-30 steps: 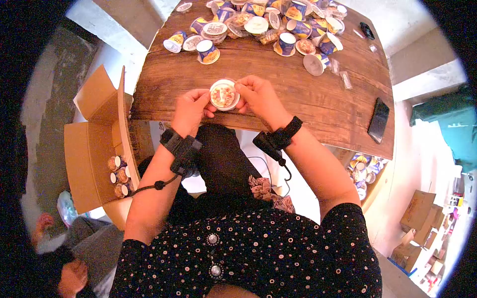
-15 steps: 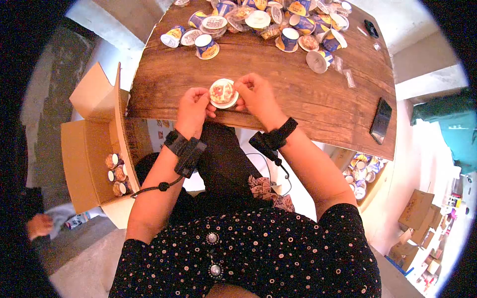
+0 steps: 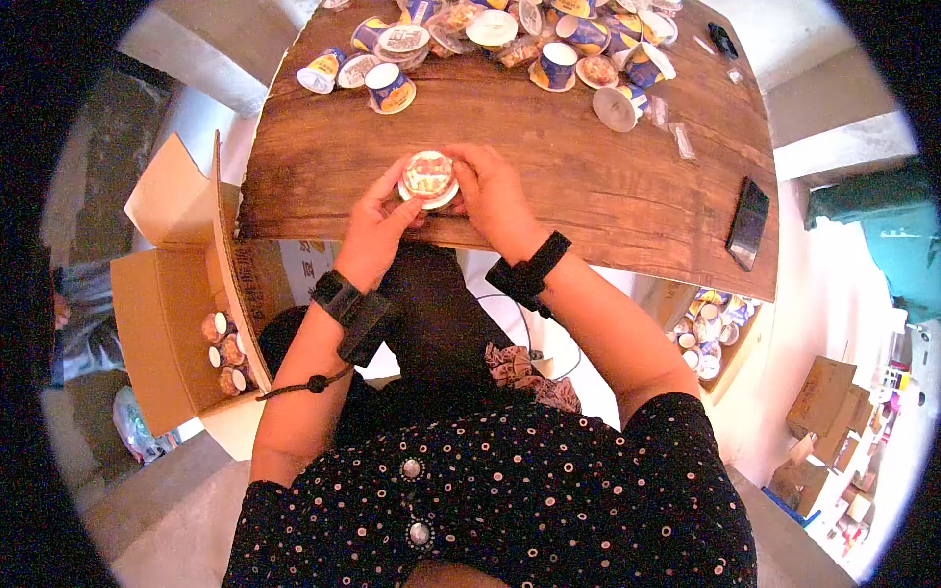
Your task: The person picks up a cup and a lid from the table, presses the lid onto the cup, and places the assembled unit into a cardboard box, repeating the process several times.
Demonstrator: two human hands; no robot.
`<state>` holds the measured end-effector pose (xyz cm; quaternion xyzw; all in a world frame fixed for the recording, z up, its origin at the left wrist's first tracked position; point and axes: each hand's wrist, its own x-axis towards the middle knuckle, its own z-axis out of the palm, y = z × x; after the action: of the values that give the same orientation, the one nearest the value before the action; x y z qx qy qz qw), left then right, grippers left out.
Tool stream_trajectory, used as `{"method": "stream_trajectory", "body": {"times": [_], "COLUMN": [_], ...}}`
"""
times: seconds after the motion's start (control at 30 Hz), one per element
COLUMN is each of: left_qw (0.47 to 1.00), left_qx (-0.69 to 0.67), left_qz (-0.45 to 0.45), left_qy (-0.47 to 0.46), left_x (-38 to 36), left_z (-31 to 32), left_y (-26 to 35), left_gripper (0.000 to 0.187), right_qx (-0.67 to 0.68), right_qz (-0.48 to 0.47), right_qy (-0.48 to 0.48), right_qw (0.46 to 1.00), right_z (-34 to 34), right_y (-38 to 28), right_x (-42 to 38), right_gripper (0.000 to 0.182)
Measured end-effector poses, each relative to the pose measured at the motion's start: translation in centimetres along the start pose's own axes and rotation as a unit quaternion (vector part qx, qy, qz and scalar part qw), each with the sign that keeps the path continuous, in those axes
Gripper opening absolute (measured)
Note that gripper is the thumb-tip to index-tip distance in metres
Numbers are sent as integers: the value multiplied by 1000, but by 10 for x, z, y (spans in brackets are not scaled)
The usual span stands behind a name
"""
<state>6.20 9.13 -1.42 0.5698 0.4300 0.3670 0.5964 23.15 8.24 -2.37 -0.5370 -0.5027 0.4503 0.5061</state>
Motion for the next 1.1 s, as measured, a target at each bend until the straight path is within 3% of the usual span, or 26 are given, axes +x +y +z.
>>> {"method": "stream_trajectory", "body": {"times": [0.07,0.13,0.17,0.23,0.33,0.53,0.67,0.7,0.73,0.77,0.83,0.97,1.1], "left_qw": [1000,999,999,999,998,999,998,998,997,997,996,998,994], "left_qx": [13,27,26,29,38,33,40,10,-20,-20,-33,-14,-46], "left_qz": [-5,28,27,29,51,21,18,19,20,25,62,54,100], "left_qy": [-3,11,12,13,0,-11,-34,-51,-68,-66,-50,-8,3], "left_x": [2,5,5,3,5,4,5,5,4,2,-4,-31,-57], "left_z": [-2,-4,-4,-4,-6,-6,-8,-9,-9,-8,-6,-12,-24], "left_y": [-5,-12,-16,-14,-15,-8,-4,-3,-2,-2,1,22,47], "left_gripper": [52,56,56,59,60,59,60,60,60,60,58,57,57], "right_qx": [-17,-190,-190,-271,-214,-238,-247,-133,-13,-15,168,193,191], "right_qz": [-5,-155,-153,-245,-201,-159,-233,-83,71,66,149,121,123], "right_qy": [10,20,19,32,12,20,19,13,4,3,-50,-65,-137], "right_qw": [1000,969,970,930,956,958,940,988,997,998,973,972,964], "right_z": [0,-1,-2,-1,1,2,1,4,6,6,5,10,20], "right_y": [2,5,7,-1,-5,3,6,3,1,-1,-7,-34,-78], "right_x": [0,2,1,-1,-5,-9,-6,-7,-9,-11,-14,-33,-48], "right_gripper": [20,23,23,28,33,36,31,28,28,28,34,37,39]}}
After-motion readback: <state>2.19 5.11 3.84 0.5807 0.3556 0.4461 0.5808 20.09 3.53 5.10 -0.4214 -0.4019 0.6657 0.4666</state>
